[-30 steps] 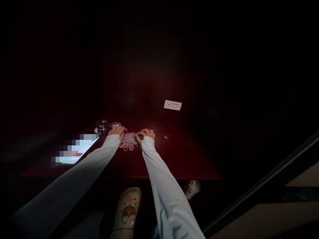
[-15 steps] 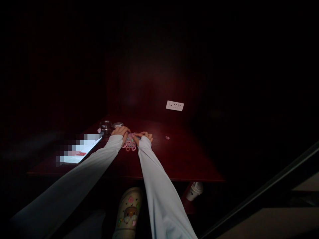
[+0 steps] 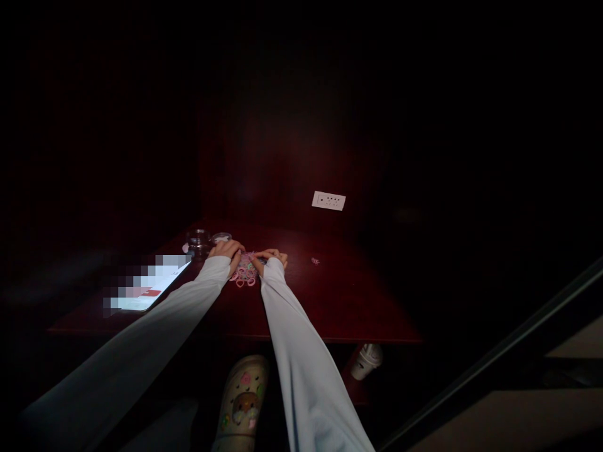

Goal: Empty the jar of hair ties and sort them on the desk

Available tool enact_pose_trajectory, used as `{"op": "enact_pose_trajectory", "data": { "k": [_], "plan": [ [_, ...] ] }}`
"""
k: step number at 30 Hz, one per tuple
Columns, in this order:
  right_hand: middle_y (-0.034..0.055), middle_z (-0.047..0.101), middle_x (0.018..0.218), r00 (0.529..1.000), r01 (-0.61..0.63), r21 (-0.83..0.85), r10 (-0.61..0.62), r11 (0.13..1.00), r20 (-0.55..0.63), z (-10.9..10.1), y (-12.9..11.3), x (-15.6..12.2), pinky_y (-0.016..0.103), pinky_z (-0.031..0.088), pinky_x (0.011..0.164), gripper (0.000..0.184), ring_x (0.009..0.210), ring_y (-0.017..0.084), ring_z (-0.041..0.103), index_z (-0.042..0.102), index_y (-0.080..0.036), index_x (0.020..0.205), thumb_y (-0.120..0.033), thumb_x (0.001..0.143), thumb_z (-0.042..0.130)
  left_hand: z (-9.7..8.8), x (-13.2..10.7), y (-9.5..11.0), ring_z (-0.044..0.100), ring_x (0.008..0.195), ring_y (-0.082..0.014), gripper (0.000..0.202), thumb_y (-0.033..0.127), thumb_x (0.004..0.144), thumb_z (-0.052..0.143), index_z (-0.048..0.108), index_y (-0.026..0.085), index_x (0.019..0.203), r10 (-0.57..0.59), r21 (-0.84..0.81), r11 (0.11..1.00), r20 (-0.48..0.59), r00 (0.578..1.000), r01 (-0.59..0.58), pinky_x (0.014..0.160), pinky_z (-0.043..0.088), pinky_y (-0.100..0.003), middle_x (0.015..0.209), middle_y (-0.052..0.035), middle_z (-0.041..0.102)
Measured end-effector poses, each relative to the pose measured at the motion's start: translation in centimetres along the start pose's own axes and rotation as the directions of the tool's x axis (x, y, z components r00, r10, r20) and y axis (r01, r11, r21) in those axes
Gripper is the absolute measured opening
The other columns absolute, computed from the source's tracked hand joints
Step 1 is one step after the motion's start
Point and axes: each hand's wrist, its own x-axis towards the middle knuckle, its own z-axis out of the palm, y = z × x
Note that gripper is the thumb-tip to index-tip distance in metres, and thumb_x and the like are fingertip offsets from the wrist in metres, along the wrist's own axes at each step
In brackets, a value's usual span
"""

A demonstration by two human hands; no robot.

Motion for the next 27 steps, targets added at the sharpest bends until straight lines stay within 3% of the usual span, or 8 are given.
{"op": "enact_pose_trajectory", "data": {
  "k": [5,15,23,27],
  "plan": [
    [0.0035,0.072,0.114,1.0,-0.013,0.046,0.013,0.999,-0.013,0.2,0.5,0.2,0.038,0.035,0.103,0.013,0.117,0.027,0.051,0.084,-0.03,0.088,-0.038,0.084,0.074,-0.1,0.0,0.1,0.055,0.11,-0.0285,0.025,0.023,0.099,0.043,0.066,0.025,0.109,0.002,-0.003,1.0,0.001,1.0,-0.002,0.087,0.044,-0.041,0.117,-0.0067,0.069],
    [0.0048,0.075,0.104,0.994,-0.058,0.176,0.073,0.983,-0.081,0.5,1.2,1.1,0.034,0.04,0.101,0.017,0.119,0.027,0.054,0.083,-0.027,0.086,-0.04,0.084,0.073,-0.1,-0.1,0.1,0.055,0.111,-0.0287,0.024,0.024,0.1,0.044,0.065,0.026,0.11,0.011,0.002,1.0,0.016,1.0,-0.011,0.089,0.044,-0.041,0.12,-0.0065,0.069],
    [0.0076,0.076,0.108,0.969,-0.099,0.081,0.114,0.992,-0.217,-3.8,3.7,2.4,0.037,0.038,0.099,0.031,0.114,0.029,0.053,0.084,-0.024,0.092,-0.048,0.088,0.064,-0.6,-0.3,0.2,0.055,0.112,-0.0282,0.022,0.025,0.099,0.045,0.064,0.027,0.109,0.004,0.002,1.0,0.026,1.0,-0.004,0.092,0.044,-0.042,0.121,-0.0051,0.069],
    [0.0087,0.075,0.111,0.916,-0.198,0.056,0.205,0.979,-0.344,-7.0,5.9,2.7,0.038,0.036,0.098,0.036,0.113,0.029,0.051,0.083,-0.025,0.096,-0.051,0.09,0.06,-0.9,-0.5,0.6,0.056,0.112,-0.0286,0.022,0.025,0.099,0.044,0.064,0.027,0.108,0.012,-0.001,1.0,0.025,1.0,-0.012,0.091,0.044,-0.042,0.121,-0.0055,0.069]
  ]
}}
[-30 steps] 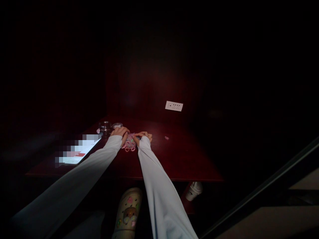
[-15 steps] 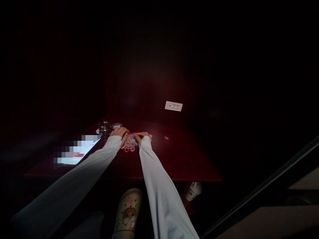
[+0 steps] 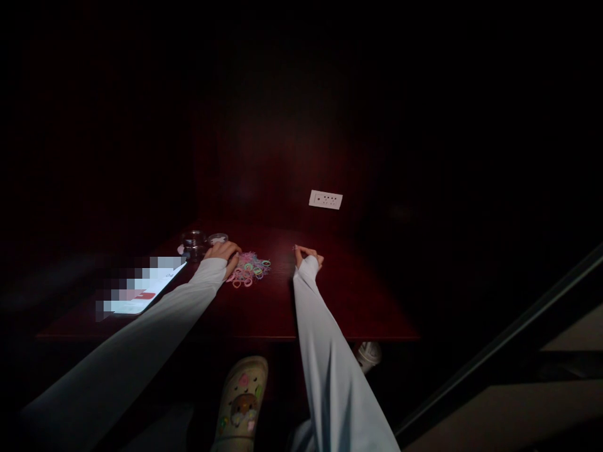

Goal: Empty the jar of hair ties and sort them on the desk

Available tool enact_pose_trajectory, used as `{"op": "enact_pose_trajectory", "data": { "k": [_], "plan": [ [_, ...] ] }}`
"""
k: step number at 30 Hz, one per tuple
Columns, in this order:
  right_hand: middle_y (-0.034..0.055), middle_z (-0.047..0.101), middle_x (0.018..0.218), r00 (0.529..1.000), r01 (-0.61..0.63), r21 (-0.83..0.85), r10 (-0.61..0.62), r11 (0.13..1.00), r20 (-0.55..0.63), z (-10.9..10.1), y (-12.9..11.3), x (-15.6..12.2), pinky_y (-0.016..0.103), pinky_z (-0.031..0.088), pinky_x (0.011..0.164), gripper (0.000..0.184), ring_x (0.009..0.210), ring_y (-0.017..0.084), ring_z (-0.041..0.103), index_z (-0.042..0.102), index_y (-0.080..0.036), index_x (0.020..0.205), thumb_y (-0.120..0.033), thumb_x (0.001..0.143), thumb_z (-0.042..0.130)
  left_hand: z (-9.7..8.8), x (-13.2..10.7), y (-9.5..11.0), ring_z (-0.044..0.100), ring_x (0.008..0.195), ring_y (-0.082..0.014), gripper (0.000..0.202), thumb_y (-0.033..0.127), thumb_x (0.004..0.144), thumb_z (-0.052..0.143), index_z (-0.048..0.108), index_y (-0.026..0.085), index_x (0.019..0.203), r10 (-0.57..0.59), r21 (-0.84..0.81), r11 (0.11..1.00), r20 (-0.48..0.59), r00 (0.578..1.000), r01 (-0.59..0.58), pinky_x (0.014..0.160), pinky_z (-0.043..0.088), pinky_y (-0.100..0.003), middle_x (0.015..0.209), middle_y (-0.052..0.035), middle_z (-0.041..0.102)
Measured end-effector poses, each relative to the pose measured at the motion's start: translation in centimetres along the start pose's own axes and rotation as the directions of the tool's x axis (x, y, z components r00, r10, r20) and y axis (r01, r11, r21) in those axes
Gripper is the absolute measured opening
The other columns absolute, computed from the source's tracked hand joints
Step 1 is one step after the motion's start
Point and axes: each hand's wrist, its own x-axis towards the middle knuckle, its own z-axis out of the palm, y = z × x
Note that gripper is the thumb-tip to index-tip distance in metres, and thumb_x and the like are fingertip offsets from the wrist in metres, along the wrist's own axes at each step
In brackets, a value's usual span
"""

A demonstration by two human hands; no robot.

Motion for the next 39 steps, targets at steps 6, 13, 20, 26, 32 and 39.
{"op": "enact_pose_trajectory", "data": {
  "k": [6,13,20,26,32,39],
  "plan": [
    [0.0139,0.073,0.114,0.975,-0.212,-0.101,0.204,0.972,-0.089,-4.1,2.6,2.5,0.044,0.033,0.1,0.038,0.121,0.034,0.046,0.084,-0.022,0.103,-0.048,0.09,0.059,-0.1,0.0,0.0,0.055,0.112,-0.0286,0.024,0.025,0.1,0.042,0.064,0.025,0.11,0.019,-0.001,1.0,0.006,1.0,-0.019,0.089,0.043,-0.042,0.121,-0.0064,0.069],
    [0.0155,0.073,0.111,0.988,-0.15,-0.245,0.155,0.958,0.001,-4.3,3.4,2.9,0.045,0.032,0.098,0.026,0.119,0.036,0.047,0.084,-0.023,0.091,-0.041,0.086,0.067,-0.1,0.0,-0.1,0.056,0.112,-0.0278,0.022,0.025,0.099,0.044,0.064,0.026,0.109,0.017,-0.002,1.0,0.007,1.0,-0.017,0.088,0.044,-0.04,0.12,-0.0054,0.069],
    [0.0131,0.073,0.115,0.983,-0.184,-0.246,0.183,0.952,-0.027,-4.5,3.2,2.9,0.041,0.03,0.098,0.03,0.118,0.033,0.044,0.084,-0.023,0.099,-0.042,0.091,0.062,0.0,-0.1,-0.2,0.055,0.112,-0.0277,0.022,0.026,0.099,0.045,0.064,0.025,0.109,0.028,-0.02,0.999,0.001,1.0,-0.028,0.088,0.043,-0.04,0.12,-0.0056,0.069],
    [0.0098,0.071,0.122,0.991,-0.133,-0.259,0.131,0.957,-0.025,-3.9,3.7,2.7,0.039,0.029,0.099,0.028,0.119,0.031,0.044,0.083,-0.024,0.101,-0.04,0.088,0.064,0.1,-0.1,-0.1,0.056,0.111,-0.0268,0.021,0.026,0.099,0.046,0.065,0.025,0.108,0.02,-0.005,1.0,-0.014,1.0,-0.02,0.088,0.043,-0.039,0.12,-0.0051,0.069],
    [0.0091,0.069,0.124,0.976,-0.196,-0.272,0.16,0.942,-0.147,-3.1,4.2,3.1,0.042,0.03,0.099,0.034,0.119,0.033,0.045,0.08,-0.027,0.105,-0.033,0.094,0.049,-0.1,-0.1,0.2,0.056,0.112,-0.0276,0.022,0.023,0.098,0.046,0.065,0.024,0.109,0.022,0.002,1.0,-0.013,1.0,-0.022,0.088,0.044,-0.04,0.121,-0.0055,0.069],
    [0.0155,0.067,0.124,0.98,-0.196,-0.462,0.181,0.865,-0.076,-3.0,4.5,3.6,0.047,0.032,0.095,0.033,0.117,0.036,0.046,0.082,-0.022,0.106,-0.026,0.091,0.053,-0.3,0.0,0.3,0.057,0.112,-0.0278,0.023,0.024,0.099,0.045,0.065,0.024,0.11,0.026,-0.006,1.0,0.0,1.0,-0.026,0.088,0.045,-0.04,0.121,-0.0054,0.07]
  ]
}}
